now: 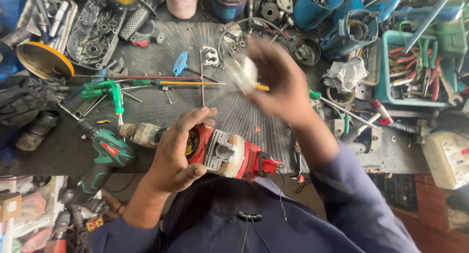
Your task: The person repairs a red power tool at a cluttered workbench. They handle the tool's red housing, unscrew parts with a screwdriver, reposition the housing, fit components together by hand, use pliers, and work on the tool's wiring and internal parts.
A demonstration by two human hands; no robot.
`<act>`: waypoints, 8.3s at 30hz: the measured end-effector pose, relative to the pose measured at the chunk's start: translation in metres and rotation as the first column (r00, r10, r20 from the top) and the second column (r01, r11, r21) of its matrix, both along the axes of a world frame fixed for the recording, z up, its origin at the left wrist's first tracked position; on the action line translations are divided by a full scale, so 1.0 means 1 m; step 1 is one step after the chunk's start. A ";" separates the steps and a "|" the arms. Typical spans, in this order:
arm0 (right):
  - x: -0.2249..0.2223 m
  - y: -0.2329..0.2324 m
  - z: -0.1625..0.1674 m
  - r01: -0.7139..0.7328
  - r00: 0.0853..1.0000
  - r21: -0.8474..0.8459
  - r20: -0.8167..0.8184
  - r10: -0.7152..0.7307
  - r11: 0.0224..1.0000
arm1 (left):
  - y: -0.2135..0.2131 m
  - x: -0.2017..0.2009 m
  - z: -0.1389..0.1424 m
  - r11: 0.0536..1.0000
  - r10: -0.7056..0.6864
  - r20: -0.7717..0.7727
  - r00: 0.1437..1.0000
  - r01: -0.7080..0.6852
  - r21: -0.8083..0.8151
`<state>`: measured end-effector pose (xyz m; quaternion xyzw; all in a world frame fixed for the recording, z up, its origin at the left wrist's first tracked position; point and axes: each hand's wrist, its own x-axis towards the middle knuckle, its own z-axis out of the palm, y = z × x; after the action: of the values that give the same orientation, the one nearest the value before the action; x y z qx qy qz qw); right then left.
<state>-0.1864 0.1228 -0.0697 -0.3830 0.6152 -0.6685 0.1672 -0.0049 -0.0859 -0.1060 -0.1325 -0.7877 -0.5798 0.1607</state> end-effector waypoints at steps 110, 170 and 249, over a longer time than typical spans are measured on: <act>0.145 0.066 0.014 0.396 0.786 0.717 -0.587 0.191 0.574 | -0.019 -0.004 -0.004 0.957 -0.156 -0.363 0.919 0.049 -0.287; -0.180 -0.056 -0.169 0.305 0.548 0.751 -0.641 0.537 0.585 | -0.001 -0.006 -0.031 0.962 0.038 -0.122 0.992 -0.069 -0.264; -0.036 0.021 0.013 -0.352 0.336 0.885 -0.184 0.924 0.304 | 0.005 -0.033 -0.002 0.965 0.199 0.063 0.978 -0.185 -0.186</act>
<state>-0.2225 0.1443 -0.0567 -0.7291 0.5938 -0.0266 0.3394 -0.0382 -0.0811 -0.1081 -0.0456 -0.8516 -0.4933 0.1713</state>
